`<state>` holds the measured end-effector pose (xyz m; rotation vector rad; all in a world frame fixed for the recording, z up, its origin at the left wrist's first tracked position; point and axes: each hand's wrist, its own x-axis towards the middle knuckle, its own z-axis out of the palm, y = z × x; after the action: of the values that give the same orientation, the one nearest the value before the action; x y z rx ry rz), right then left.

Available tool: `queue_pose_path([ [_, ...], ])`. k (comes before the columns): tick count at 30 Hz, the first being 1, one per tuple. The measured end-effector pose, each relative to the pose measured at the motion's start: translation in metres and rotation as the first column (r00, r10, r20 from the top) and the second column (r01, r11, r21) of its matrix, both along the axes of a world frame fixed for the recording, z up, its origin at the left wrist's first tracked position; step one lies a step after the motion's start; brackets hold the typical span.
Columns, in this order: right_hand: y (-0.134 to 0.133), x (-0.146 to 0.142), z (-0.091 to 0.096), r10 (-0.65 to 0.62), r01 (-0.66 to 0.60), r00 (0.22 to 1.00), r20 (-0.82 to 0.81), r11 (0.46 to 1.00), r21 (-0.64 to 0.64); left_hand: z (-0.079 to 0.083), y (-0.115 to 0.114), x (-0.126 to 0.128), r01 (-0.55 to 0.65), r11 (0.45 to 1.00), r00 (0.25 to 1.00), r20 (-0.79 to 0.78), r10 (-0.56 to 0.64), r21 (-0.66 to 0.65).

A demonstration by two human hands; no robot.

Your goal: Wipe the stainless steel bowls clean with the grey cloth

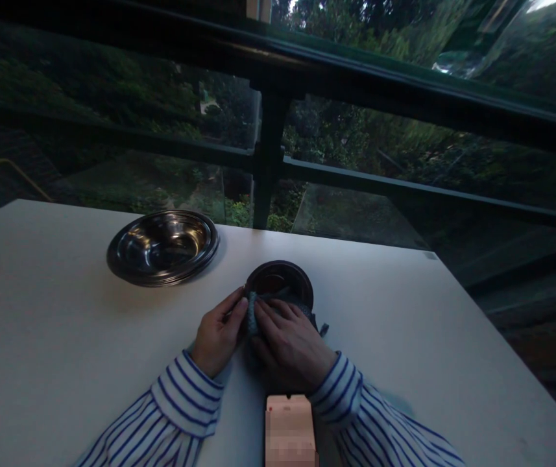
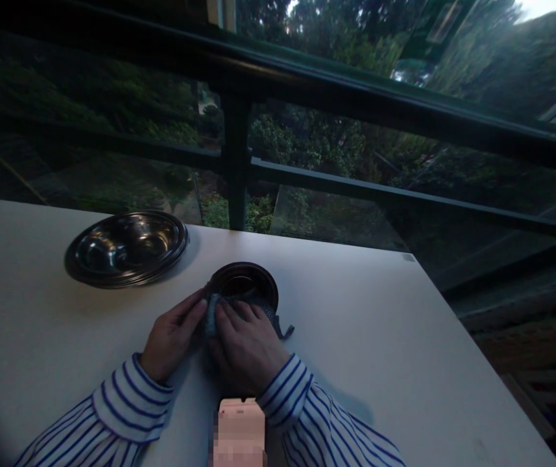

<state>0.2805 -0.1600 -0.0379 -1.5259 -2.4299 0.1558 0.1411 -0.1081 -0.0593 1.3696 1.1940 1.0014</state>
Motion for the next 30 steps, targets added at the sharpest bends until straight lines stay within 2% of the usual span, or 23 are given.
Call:
queue_pose_path([
  [7, -0.0056, 0.0054, 0.0063, 0.028, -0.025, 0.999, 0.04, 0.996, -0.081, -0.0019, 0.0011, -0.0027, -0.069, 0.997, 0.997, -0.044, 0.07, 0.034],
  [12, -0.0046, 0.0004, 0.0046, -0.006, 0.006, 1.0, 0.03, 1.0, 0.02, -0.0026, 0.0015, -0.0019, -0.021, 1.0, 1.0, -0.019, 0.022, 0.007],
  [17, -0.0058, -0.0018, 0.0072, 0.003, -0.001, 0.998, 0.059, 0.999, -0.039, -0.0047, 0.002, -0.0037, -0.039, 0.999, 0.997, -0.059, 0.04, 0.027],
  [22, -0.0064, -0.0022, 0.0077, -0.015, 0.014, 0.998, 0.057, 1.0, 0.026, -0.0025, 0.0015, -0.0029, -0.008, 0.998, 0.999, -0.036, 0.01, 0.06],
  [26, -0.0077, -0.0023, 0.0087, 0.002, 0.0, 0.997, 0.077, 1.0, -0.031, -0.0032, 0.0011, -0.0022, -0.001, 0.997, 0.999, -0.046, 0.005, 0.079],
  [30, -0.008, -0.0041, 0.0082, -0.019, 0.018, 0.997, 0.07, 1.0, 0.015, -0.005, 0.001, -0.0024, -0.02, 0.999, 0.998, -0.058, 0.022, 0.044],
])
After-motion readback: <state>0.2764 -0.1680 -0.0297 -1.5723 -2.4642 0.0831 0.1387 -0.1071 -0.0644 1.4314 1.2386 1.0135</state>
